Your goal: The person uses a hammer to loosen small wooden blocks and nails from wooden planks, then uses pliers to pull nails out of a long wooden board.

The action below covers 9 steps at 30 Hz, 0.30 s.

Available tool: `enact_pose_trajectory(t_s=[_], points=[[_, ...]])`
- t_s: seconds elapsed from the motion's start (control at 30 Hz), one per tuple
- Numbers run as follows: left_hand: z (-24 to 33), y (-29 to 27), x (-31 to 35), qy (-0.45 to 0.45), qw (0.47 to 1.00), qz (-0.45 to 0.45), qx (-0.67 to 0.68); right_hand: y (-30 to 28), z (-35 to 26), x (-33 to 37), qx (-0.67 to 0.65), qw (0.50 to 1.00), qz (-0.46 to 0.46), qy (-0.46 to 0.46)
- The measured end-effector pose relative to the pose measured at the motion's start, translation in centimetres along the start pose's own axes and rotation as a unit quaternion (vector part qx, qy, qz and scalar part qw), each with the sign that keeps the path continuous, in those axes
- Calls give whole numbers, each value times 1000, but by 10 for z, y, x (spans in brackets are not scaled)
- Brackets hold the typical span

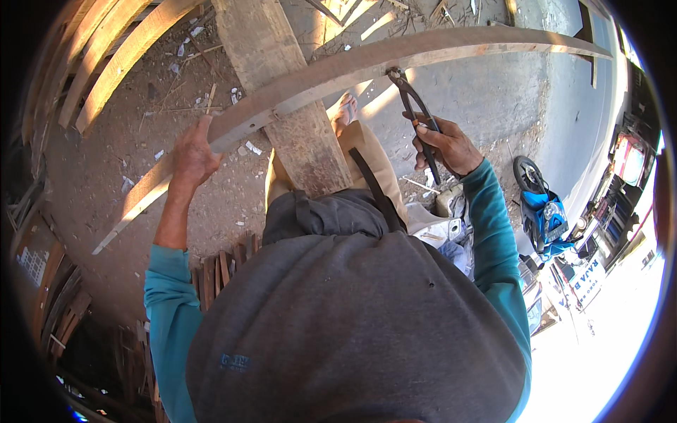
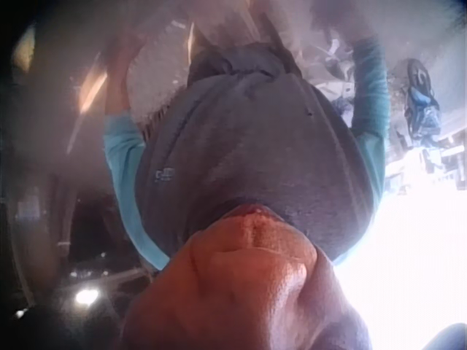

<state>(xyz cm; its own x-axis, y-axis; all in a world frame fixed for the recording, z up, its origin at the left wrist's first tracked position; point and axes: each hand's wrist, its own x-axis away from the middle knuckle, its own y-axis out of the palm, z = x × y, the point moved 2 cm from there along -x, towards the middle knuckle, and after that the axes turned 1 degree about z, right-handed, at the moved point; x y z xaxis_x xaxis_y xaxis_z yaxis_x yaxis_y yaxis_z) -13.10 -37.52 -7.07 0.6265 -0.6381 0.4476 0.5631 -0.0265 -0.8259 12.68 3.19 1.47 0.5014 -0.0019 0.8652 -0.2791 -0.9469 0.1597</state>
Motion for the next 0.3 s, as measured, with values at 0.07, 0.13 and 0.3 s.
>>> enact_pose_trajectory(t_s=[0.07, 0.13, 0.3], points=[[4, 0, 1, -9, 1000, -5, -7, 11, 9, -1, -18, 1000, 17, 3], [5, -5, 0, -17, 1000, -5, -20, 17, 13, -1, -44, 999, 27, -3], [3, -2, 0, -2, 1000, -1, -15, 3, 17, 7, -174, 985, -16, 0]])
